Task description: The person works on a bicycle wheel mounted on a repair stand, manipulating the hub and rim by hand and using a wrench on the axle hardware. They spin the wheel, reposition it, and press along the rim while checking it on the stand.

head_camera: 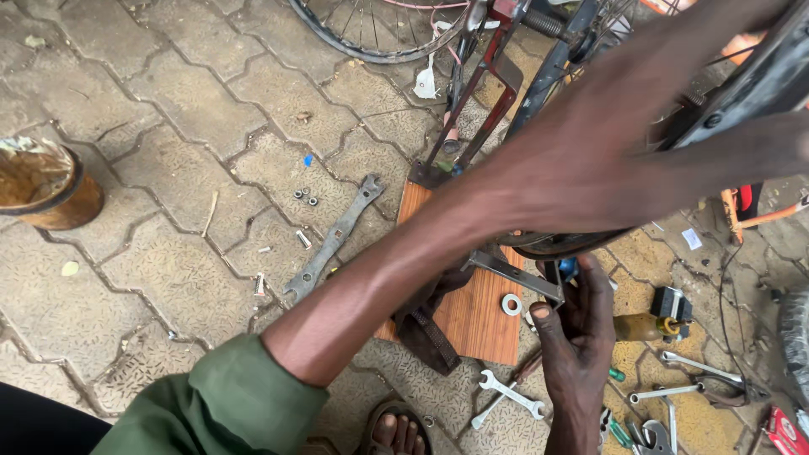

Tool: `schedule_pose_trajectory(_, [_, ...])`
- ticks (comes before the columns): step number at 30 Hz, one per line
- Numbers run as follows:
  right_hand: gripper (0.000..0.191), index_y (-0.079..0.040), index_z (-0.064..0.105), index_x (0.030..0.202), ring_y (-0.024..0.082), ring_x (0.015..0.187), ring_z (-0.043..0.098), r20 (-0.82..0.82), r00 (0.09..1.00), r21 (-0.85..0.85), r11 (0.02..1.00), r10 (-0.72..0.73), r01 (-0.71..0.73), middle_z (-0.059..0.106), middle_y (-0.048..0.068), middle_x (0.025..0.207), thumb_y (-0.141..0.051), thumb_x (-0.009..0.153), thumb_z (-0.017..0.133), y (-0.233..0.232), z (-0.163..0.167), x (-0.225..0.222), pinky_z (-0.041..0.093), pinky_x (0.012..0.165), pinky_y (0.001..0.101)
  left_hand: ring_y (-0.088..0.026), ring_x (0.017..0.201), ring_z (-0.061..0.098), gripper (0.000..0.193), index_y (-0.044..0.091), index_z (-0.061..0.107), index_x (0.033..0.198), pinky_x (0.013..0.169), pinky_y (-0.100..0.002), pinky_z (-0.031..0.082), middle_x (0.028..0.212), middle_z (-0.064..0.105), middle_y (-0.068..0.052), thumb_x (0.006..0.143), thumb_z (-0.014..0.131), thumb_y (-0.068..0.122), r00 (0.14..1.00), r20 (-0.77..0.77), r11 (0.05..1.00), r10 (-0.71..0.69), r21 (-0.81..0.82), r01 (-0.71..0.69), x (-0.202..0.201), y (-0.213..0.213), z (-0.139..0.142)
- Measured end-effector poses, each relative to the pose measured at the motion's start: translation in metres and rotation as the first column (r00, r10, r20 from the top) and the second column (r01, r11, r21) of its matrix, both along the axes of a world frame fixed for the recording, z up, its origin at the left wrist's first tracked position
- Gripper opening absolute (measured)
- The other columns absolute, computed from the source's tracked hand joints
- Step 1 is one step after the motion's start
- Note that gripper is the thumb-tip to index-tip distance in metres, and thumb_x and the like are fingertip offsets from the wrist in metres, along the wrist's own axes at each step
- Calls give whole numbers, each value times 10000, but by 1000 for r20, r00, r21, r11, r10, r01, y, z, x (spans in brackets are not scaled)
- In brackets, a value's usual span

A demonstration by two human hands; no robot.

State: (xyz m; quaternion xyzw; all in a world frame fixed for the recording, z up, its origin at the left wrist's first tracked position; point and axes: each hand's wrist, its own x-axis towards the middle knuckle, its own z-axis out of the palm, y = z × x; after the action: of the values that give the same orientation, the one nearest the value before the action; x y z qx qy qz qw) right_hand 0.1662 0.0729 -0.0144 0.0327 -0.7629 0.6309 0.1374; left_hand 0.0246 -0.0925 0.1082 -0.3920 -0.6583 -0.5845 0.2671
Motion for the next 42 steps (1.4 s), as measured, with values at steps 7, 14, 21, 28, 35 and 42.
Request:
schedule_pose_trajectory(7, [764,-15,388,1578,292,1384,591,42,998,16,999,-52,51,574,202,1492,-208,925,735,-2,4,-3,498,1120,391,-255,1114,676,633,150,510,1494,989,-453,543,1231,662,-144,1068,459,616,986,128,990,-102,-87,114,6,-9,-39])
schedule_pose_trajectory(14, [774,-26,377,1577,283,1360,600,34,998,41,998,-44,42,584,181,1469,-196,914,738,-2,2,0,511,1089,375,-165,745,791,745,71,759,829,761,-372,623,772,771,-70,1014,400,698,793,601,995,-101,83,63,-7,-59,-82])
schedule_pose_trajectory(21, [770,-29,396,1578,269,1320,606,65,995,24,997,-75,73,593,170,1462,-193,912,745,-4,-1,-1,513,1035,346,-140,698,608,541,80,708,1045,660,-328,519,770,641,-34,1103,496,574,958,286,999,-18,-21,25,3,-53,-47])
schedule_pose_trajectory(28, [769,-26,387,1589,264,1349,614,23,999,17,999,-42,41,607,176,1441,-201,934,750,-2,-6,-2,512,1054,325,-65,627,561,482,68,676,1035,535,-306,486,758,591,18,1081,473,503,978,191,990,90,-129,-66,11,-44,-24])
schedule_pose_trajectory(35, [785,-23,387,1577,284,1357,603,13,999,10,999,-40,40,579,176,1477,-228,916,759,-2,-4,0,506,1093,375,-75,325,265,623,147,626,689,286,-327,265,446,321,54,1051,318,550,634,666,808,394,-579,106,28,-72,-49])
schedule_pose_trajectory(42, [817,-27,393,1575,296,1355,612,42,996,40,996,-76,74,591,191,1466,-273,891,767,-6,1,0,539,1094,408,-136,380,539,658,91,584,636,442,-321,537,477,502,-8,1079,430,552,772,632,980,-74,190,-62,14,-84,-60])
